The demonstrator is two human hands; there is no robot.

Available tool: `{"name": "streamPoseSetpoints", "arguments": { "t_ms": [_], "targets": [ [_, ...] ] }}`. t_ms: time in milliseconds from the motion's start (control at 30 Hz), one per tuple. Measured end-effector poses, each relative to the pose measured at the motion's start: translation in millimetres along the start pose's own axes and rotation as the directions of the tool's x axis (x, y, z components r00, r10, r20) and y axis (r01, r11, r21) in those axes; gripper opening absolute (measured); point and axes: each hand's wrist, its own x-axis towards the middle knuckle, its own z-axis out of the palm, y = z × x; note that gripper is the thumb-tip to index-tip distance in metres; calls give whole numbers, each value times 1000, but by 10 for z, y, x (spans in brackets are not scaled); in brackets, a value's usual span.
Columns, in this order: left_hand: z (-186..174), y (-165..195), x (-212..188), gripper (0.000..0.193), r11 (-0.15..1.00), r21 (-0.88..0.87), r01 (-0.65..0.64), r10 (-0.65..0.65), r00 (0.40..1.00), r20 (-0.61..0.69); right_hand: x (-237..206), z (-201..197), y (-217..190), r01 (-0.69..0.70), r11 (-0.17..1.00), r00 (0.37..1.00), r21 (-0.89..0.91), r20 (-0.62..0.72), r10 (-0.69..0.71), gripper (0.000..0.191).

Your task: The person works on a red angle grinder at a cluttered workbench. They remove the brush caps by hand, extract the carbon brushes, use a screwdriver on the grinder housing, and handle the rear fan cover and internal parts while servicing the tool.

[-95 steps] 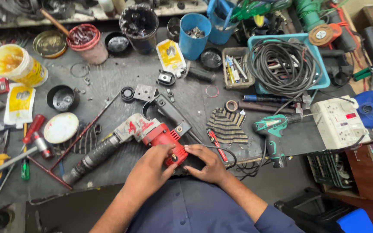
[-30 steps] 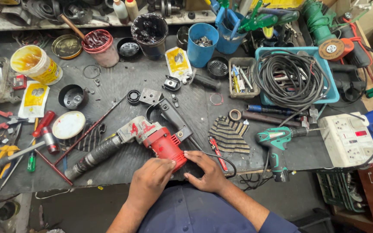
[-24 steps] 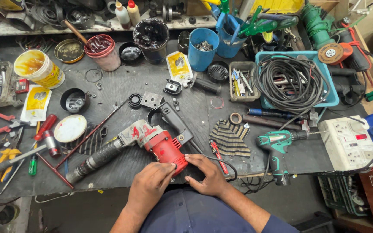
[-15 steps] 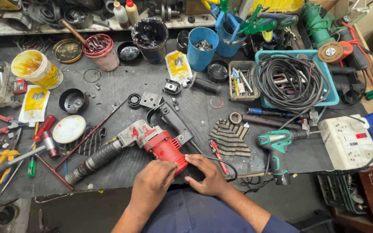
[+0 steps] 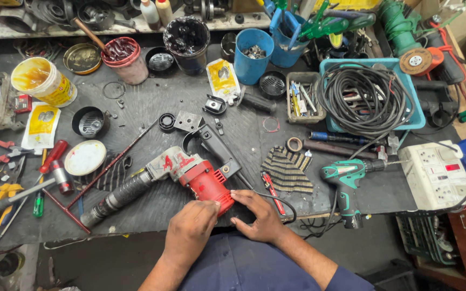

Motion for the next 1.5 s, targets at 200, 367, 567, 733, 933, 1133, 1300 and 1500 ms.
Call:
{"name": "streamPoseSetpoints", "arguments": {
  "t_ms": [200,367,567,733,933,1133,1300,1500],
  "targets": [
    [-54,-64,-9,21,999,-35,-13,15,999,50,13,18,-9,-14,1000,1000,10,-7,14,64],
    [-92,-80,24,17,999,-37,-13,16,996,82,24,30,-21,-4,1000,1000,-13,-6,4,62],
    [-137,-92,89,11,997,-39,-68,71,995,65,66,51,-61,1,1000,1000,-28,-29,-2,59],
    [-201,-189,81,13,987,-92,-133,141,986,85,78,75,-61,-15,999,1000,-33,-26,15,58],
    [-209,-498,91,16,965,-154,-212,233,964,131,64,161,-16,-18,999,999,-43,-49,16,56],
    [-135,-690,255,10,953,-223,-207,266,922,282,74,233,-141,-121,988,988,-92,-108,111,53],
    [-187,-800,344,11,917,-318,-241,343,883,321,104,390,-380,-204,972,956,-115,-238,172,52],
    [-143,-844,550,10,897,-370,-243,425,707,565,81,531,-636,-323,939,911,-122,-310,273,59]
  ]
}}
